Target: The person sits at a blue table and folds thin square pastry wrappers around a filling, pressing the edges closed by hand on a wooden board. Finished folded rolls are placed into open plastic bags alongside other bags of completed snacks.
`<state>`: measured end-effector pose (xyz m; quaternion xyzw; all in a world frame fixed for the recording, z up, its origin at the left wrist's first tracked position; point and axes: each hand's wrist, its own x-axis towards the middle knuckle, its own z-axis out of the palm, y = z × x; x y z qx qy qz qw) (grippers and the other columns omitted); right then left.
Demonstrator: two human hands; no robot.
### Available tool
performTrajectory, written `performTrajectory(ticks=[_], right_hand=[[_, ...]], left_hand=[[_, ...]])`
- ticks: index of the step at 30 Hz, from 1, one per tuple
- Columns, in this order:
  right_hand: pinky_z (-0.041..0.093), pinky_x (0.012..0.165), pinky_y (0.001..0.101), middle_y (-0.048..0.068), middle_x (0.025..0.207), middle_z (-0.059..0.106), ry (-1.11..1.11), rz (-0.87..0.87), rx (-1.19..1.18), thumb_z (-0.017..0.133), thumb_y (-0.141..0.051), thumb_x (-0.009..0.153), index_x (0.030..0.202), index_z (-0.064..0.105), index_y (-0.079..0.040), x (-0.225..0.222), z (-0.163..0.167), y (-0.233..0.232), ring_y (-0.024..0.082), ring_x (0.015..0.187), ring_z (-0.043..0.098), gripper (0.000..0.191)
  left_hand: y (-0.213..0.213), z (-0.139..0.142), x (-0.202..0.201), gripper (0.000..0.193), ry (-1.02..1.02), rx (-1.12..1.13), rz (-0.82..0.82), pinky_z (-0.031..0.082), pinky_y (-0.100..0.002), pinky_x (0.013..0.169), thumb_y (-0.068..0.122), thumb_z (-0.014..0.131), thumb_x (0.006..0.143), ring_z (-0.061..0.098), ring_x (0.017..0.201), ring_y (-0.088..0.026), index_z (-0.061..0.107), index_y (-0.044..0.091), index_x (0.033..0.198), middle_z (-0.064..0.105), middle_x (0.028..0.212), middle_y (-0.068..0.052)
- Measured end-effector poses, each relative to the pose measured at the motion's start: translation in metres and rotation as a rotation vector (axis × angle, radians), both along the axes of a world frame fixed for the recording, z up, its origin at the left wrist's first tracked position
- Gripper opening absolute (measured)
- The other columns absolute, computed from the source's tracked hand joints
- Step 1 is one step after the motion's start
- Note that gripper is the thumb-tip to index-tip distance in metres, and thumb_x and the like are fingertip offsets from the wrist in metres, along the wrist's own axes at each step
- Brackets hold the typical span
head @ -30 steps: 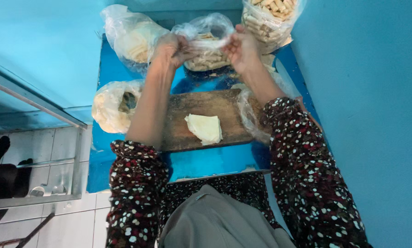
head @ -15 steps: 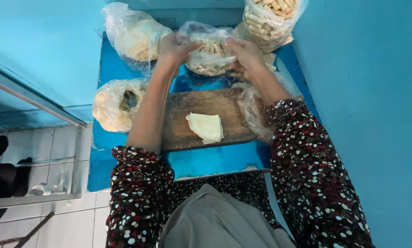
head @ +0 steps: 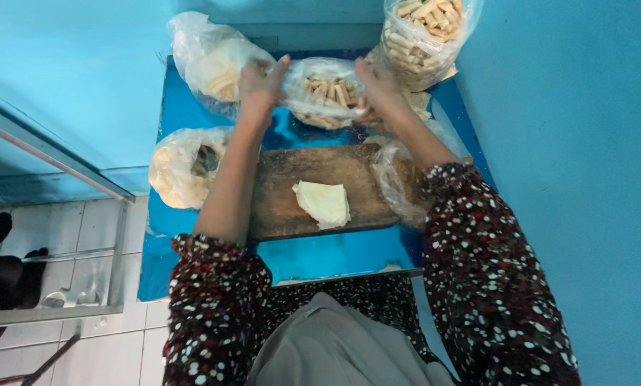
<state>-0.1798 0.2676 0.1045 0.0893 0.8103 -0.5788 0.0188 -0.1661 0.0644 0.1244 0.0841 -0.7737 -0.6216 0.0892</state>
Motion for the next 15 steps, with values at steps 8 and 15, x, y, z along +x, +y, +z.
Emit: performTrajectory(ticks=[8,15], right_hand=[[0.056,0.082,0.0450,0.009,0.112,0.071,1.071,0.094,1.017,0.068,-0.018,0.101,0.124,0.066,-0.017,0.032,-0.013,0.012,0.034,0.104,0.071,0.023],[0.054,0.072,0.0502,0.015,0.086,0.072,0.767,0.444,1.163,0.067,-0.010,0.084,0.101,0.078,-0.016,0.001,-0.026,0.016,0.037,0.086,0.069,0.021]], left_hand=[[0.019,-0.031,0.020,0.022,0.909,-1.202,-0.031,0.025,-0.078,0.111,0.020,0.075,0.092,0.039,0.141,-0.037,0.076,0.018,0.113,0.038,0.160,-0.017],[0.005,-0.068,0.017,0.029,0.702,-1.364,-0.298,0.012,-0.079,0.113,0.035,0.076,0.080,0.036,0.145,-0.036,0.080,0.008,0.088,0.042,0.157,-0.014]])
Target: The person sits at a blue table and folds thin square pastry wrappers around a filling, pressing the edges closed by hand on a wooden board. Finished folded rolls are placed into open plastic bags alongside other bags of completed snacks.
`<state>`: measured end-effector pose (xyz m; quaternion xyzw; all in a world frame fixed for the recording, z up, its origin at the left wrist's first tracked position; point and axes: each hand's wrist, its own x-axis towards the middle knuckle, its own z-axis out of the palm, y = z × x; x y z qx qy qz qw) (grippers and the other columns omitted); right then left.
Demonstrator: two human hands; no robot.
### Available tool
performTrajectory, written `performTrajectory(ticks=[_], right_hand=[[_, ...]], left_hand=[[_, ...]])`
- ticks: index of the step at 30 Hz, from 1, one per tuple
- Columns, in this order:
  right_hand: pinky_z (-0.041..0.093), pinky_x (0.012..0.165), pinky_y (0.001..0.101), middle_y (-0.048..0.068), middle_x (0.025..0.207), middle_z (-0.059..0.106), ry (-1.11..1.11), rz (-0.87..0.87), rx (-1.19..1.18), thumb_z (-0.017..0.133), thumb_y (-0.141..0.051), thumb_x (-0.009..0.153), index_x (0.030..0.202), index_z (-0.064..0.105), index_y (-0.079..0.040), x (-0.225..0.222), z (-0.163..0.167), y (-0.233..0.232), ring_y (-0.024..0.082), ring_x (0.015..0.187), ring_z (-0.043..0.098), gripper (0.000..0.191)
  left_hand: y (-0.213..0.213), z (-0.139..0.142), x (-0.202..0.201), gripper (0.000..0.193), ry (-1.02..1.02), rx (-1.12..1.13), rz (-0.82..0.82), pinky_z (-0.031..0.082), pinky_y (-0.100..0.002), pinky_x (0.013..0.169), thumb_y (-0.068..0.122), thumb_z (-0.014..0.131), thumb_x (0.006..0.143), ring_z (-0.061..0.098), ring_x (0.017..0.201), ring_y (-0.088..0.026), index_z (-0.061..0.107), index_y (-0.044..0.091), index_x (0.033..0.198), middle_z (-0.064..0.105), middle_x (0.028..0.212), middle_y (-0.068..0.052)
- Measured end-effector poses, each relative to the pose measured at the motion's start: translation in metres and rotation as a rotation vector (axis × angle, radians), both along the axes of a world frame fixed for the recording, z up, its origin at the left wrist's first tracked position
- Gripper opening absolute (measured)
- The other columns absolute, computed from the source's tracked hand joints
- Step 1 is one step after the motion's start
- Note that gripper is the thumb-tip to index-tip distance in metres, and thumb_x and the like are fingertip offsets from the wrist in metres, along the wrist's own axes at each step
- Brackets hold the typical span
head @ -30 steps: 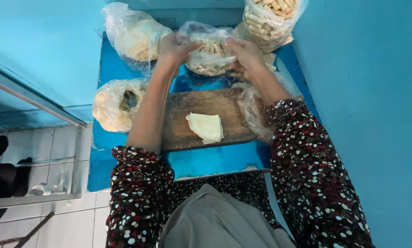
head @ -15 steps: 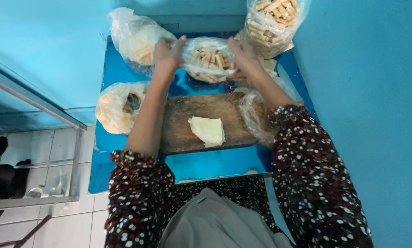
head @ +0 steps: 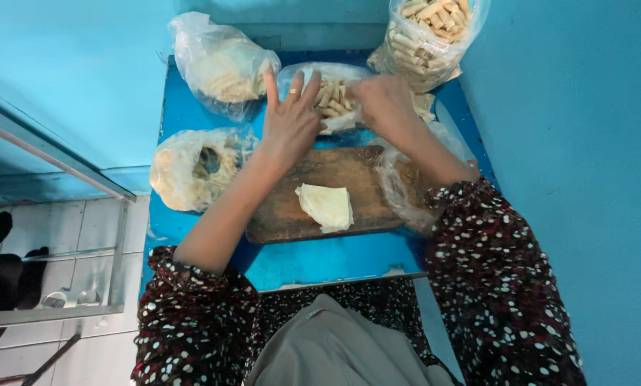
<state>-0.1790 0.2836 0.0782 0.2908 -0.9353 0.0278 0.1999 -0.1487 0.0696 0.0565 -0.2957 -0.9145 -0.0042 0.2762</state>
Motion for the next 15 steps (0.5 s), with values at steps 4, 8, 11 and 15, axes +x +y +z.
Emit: performTrajectory(ticks=[4,8,11,15], right_hand=[[0.052,0.071,0.0526,0.013,0.088,0.072,0.079,0.045,-0.148,0.065,-0.008,0.087,0.097,0.079,-0.015,-0.022,0.009,-0.013,0.037,0.087,0.067,0.019],[0.052,0.070,0.0511,0.014,0.097,0.069,0.284,0.024,-0.078,0.062,-0.002,0.082,0.108,0.078,-0.013,-0.034,0.025,-0.024,0.037,0.097,0.064,0.033],[0.053,0.072,0.0515,0.018,0.102,0.063,0.222,0.004,-0.056,0.065,-0.004,0.086,0.108,0.078,-0.015,-0.042,0.036,-0.028,0.039,0.098,0.061,0.028],[0.053,0.074,0.0509,0.020,0.105,0.060,0.144,-0.047,-0.023,0.069,-0.013,0.089,0.103,0.077,-0.013,-0.049,0.043,-0.031,0.040,0.099,0.061,0.015]], left_hand=[[0.005,0.004,-0.005,0.041,0.108,-0.008,0.043,0.010,-0.077,0.116,0.035,0.075,0.079,0.036,0.145,-0.035,0.080,0.001,0.101,0.043,0.157,-0.017],[0.011,0.013,-0.011,0.034,0.158,-0.012,0.066,0.010,-0.077,0.116,0.027,0.072,0.080,0.037,0.146,-0.035,0.079,0.000,0.100,0.044,0.156,-0.018],[0.013,0.016,-0.012,0.028,0.120,0.007,0.049,0.011,-0.078,0.114,0.024,0.070,0.079,0.036,0.146,-0.037,0.079,0.001,0.093,0.043,0.156,-0.020],[0.012,0.019,-0.013,0.025,0.124,-0.016,0.064,0.011,-0.077,0.115,0.025,0.070,0.081,0.035,0.146,-0.036,0.080,0.004,0.091,0.042,0.158,-0.020]])
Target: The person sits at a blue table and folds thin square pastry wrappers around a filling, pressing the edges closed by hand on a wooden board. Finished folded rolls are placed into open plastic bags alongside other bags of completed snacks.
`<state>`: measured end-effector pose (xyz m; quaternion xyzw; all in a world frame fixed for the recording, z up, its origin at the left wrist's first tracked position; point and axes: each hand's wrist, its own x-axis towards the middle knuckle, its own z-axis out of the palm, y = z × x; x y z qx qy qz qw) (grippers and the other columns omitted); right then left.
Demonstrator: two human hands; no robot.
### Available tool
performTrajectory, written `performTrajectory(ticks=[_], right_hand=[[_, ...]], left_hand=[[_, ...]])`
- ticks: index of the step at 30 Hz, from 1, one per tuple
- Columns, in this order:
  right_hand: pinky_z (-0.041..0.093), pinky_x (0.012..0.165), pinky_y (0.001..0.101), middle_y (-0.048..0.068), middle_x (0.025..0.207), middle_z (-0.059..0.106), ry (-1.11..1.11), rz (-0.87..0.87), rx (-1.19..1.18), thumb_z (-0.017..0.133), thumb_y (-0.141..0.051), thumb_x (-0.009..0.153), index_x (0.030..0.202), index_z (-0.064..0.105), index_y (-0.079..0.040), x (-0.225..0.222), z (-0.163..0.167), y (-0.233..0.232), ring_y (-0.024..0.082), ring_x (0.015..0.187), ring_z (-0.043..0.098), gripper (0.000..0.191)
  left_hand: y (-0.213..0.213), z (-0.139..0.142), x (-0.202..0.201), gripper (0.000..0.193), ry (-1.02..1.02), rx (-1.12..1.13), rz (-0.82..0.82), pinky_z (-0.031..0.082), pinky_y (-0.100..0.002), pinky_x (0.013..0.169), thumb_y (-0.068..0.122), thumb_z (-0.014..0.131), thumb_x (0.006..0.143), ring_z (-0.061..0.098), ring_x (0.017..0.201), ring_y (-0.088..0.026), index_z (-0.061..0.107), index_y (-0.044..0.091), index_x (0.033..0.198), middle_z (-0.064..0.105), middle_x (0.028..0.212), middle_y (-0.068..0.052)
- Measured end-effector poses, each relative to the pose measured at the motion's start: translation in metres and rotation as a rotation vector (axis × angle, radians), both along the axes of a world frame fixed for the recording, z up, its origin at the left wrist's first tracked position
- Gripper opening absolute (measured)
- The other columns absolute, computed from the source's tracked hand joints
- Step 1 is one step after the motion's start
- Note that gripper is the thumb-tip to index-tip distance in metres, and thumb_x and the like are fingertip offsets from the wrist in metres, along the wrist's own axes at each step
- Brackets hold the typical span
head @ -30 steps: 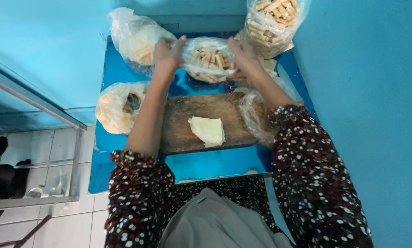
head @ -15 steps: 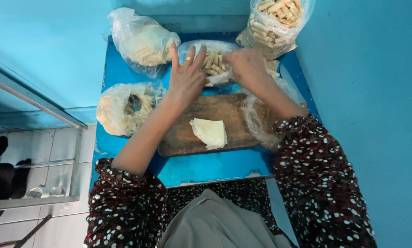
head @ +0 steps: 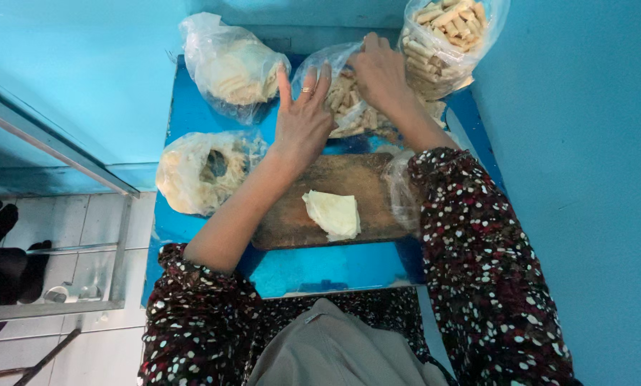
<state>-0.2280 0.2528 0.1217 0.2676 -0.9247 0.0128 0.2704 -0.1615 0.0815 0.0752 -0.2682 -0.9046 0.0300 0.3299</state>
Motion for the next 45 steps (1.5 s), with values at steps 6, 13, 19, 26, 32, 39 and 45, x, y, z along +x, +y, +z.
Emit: performTrajectory(ticks=[6,13,19,26,32,39,45], right_hand=[[0.052,0.079,0.0535,0.022,0.109,0.058,-0.229,0.031,-0.050,0.071,-0.018,0.088,0.105,0.079,-0.014,-0.009,0.007,-0.002,0.043,0.103,0.060,0.019],[0.055,0.081,0.0457,0.013,0.099,0.074,-0.406,0.193,-0.149,0.075,-0.025,0.090,0.105,0.081,-0.017,-0.017,0.020,0.008,0.034,0.094,0.070,0.018],[0.055,0.076,0.0421,0.007,0.094,0.077,-0.465,0.125,-0.199,0.081,-0.029,0.081,0.099,0.078,-0.015,-0.006,0.027,0.002,0.028,0.088,0.073,0.023],[0.055,0.075,0.0446,0.007,0.093,0.077,-0.412,0.100,-0.084,0.082,-0.030,0.084,0.105,0.079,-0.022,0.003,0.028,0.002,0.030,0.086,0.072,0.022],[0.055,0.075,0.0326,-0.001,0.094,0.075,-0.738,0.235,-0.647,0.077,-0.022,0.095,0.101,0.074,-0.010,0.004,0.021,0.010,0.016,0.086,0.069,0.014],[0.055,0.076,0.0239,-0.005,0.090,0.067,-1.299,0.200,-1.285,0.070,-0.020,0.101,0.104,0.068,-0.012,0.027,0.005,0.046,0.006,0.082,0.064,0.009],[0.055,0.080,0.0249,0.002,0.101,0.066,-1.298,0.246,-1.512,0.065,-0.019,0.106,0.115,0.062,-0.006,0.124,-0.027,0.094,0.010,0.090,0.064,0.016]], left_hand=[[-0.002,0.002,-0.002,0.029,-0.013,0.022,-0.014,0.011,-0.077,0.115,0.028,0.070,0.078,0.036,0.144,-0.036,0.080,0.003,0.090,0.044,0.156,-0.020],[-0.002,0.001,-0.004,0.022,-0.026,0.001,-0.002,0.011,-0.077,0.115,0.023,0.069,0.081,0.037,0.144,-0.036,0.080,0.006,0.089,0.046,0.154,-0.020],[0.002,0.004,0.000,0.018,-0.043,-0.036,0.009,0.011,-0.078,0.113,0.019,0.067,0.080,0.040,0.143,-0.036,0.080,0.008,0.087,0.048,0.152,-0.020],[0.002,0.007,0.006,0.018,-0.061,-0.040,-0.004,0.010,-0.078,0.113,0.018,0.067,0.080,0.042,0.142,-0.037,0.080,0.008,0.087,0.050,0.150,-0.021],[0.000,0.007,0.010,0.017,-0.029,-0.062,0.015,0.010,-0.078,0.113,0.017,0.067,0.079,0.041,0.142,-0.037,0.080,0.007,0.086,0.050,0.150,-0.022],[-0.014,0.010,0.036,0.040,-0.125,0.128,-0.133,0.011,-0.080,0.111,0.032,0.079,0.077,0.037,0.145,-0.038,0.074,0.007,0.108,0.042,0.154,-0.021],[-0.030,-0.003,0.108,0.092,-0.723,0.165,-0.487,0.015,-0.074,0.109,0.048,0.090,0.065,0.030,0.141,-0.045,0.052,0.006,0.138,0.034,0.152,-0.021]])
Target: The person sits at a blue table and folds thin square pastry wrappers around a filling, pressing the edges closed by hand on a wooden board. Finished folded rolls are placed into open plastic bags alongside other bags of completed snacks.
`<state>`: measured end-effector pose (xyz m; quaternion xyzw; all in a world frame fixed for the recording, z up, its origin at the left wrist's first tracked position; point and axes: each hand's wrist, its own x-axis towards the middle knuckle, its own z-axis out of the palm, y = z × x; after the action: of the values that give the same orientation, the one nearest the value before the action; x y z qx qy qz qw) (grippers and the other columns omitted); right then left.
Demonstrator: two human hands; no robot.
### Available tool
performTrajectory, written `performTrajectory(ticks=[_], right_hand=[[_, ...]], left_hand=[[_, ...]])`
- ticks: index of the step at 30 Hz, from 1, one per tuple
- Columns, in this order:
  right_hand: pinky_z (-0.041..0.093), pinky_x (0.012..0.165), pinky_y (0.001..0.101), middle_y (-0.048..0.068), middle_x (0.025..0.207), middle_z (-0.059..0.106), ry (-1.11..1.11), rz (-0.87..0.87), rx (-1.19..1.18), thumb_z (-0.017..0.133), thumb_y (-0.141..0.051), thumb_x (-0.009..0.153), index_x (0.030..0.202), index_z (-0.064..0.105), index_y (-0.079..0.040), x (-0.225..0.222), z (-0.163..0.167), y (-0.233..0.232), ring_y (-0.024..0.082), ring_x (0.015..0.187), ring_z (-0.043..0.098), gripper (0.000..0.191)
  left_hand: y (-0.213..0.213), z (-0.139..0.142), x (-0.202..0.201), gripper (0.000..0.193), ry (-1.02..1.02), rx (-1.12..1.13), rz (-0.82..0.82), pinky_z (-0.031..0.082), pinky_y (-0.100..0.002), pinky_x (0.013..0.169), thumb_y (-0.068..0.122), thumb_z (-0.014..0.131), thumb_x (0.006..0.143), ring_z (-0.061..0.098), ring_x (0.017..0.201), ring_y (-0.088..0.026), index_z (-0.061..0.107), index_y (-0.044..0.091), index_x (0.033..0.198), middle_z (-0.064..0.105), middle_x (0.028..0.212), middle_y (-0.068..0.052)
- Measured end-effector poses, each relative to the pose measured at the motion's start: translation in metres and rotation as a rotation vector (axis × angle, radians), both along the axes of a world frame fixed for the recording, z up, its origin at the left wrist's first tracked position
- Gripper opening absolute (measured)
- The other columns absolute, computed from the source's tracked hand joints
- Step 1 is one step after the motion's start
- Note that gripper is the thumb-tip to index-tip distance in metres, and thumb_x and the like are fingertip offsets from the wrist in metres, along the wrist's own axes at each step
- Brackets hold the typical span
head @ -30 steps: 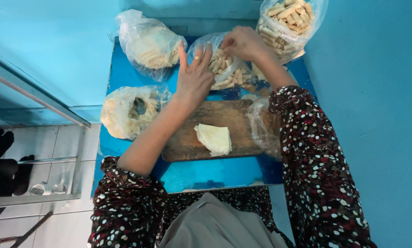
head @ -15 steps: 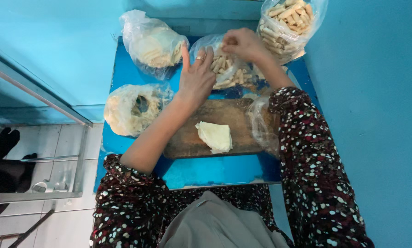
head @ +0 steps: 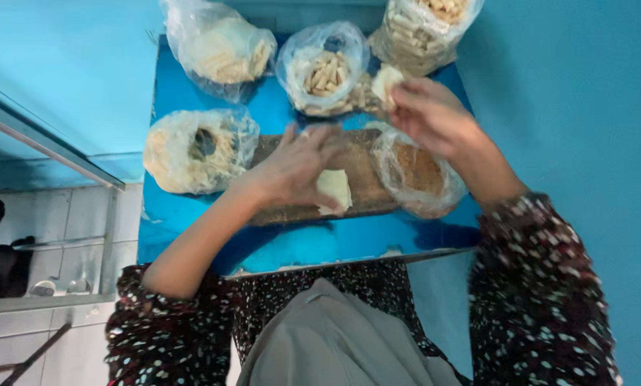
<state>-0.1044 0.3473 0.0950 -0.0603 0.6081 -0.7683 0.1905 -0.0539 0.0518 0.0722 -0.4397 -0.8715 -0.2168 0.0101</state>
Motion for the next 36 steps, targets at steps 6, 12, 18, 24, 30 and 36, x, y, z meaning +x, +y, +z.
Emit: performTrajectory(ticks=[6,12,18,24,30,36], right_hand=[[0.056,0.082,0.0274,0.004,0.114,0.068,-0.164,-0.208,-0.035,0.061,-0.012,0.099,0.125,0.061,-0.003,0.119,-0.034,0.046,0.012,0.096,0.065,0.028],[0.056,0.078,0.0288,0.007,0.101,0.068,-0.194,-0.151,-0.309,0.067,-0.016,0.097,0.114,0.063,-0.001,0.201,-0.078,0.065,0.014,0.089,0.063,0.022],[0.046,0.069,0.0267,0.008,0.090,0.062,-0.239,0.026,-0.559,0.077,-0.021,0.095,0.105,0.061,-0.002,0.230,-0.097,0.039,0.015,0.083,0.056,0.027],[0.050,0.075,0.0275,0.011,0.098,0.064,-0.130,0.057,-0.532,0.077,-0.018,0.095,0.110,0.061,-0.001,0.205,-0.071,0.006,0.017,0.088,0.060,0.028],[0.054,0.080,0.0285,0.005,0.106,0.068,-0.182,0.064,-0.263,0.065,-0.012,0.098,0.117,0.064,-0.003,0.143,-0.066,-0.045,0.013,0.092,0.065,0.021],[0.053,0.083,0.0268,0.002,0.107,0.067,-0.235,0.081,-0.296,0.060,-0.013,0.106,0.118,0.063,-0.006,0.105,-0.067,-0.091,0.010,0.094,0.064,0.014]], left_hand=[[-0.006,-0.003,0.014,0.097,-0.065,-0.092,-0.103,0.041,-0.058,0.102,0.041,0.087,0.062,0.046,0.132,-0.042,0.048,0.006,0.144,0.048,0.141,-0.015],[-0.002,-0.007,0.025,0.071,-0.112,-0.042,-0.057,0.049,-0.051,0.089,0.031,0.083,0.076,0.058,0.111,-0.043,0.056,0.008,0.137,0.057,0.125,-0.017],[-0.001,-0.018,0.040,0.060,0.001,0.121,-0.017,0.049,-0.050,0.093,0.020,0.080,0.072,0.061,0.108,-0.043,0.064,0.009,0.129,0.060,0.122,-0.016],[-0.051,-0.015,0.086,0.062,-0.103,0.124,0.153,0.050,-0.047,0.094,0.008,0.078,0.070,0.061,0.110,-0.038,0.066,0.011,0.130,0.062,0.120,-0.015],[-0.112,-0.009,0.143,0.064,-0.097,0.103,0.447,0.048,-0.046,0.097,0.010,0.079,0.070,0.059,0.115,-0.036,0.066,0.017,0.132,0.062,0.121,-0.012],[-0.148,0.011,0.145,0.102,-0.223,-0.013,0.367,0.038,-0.052,0.100,0.034,0.094,0.058,0.044,0.127,-0.044,0.051,0.010,0.147,0.048,0.143,-0.018]])
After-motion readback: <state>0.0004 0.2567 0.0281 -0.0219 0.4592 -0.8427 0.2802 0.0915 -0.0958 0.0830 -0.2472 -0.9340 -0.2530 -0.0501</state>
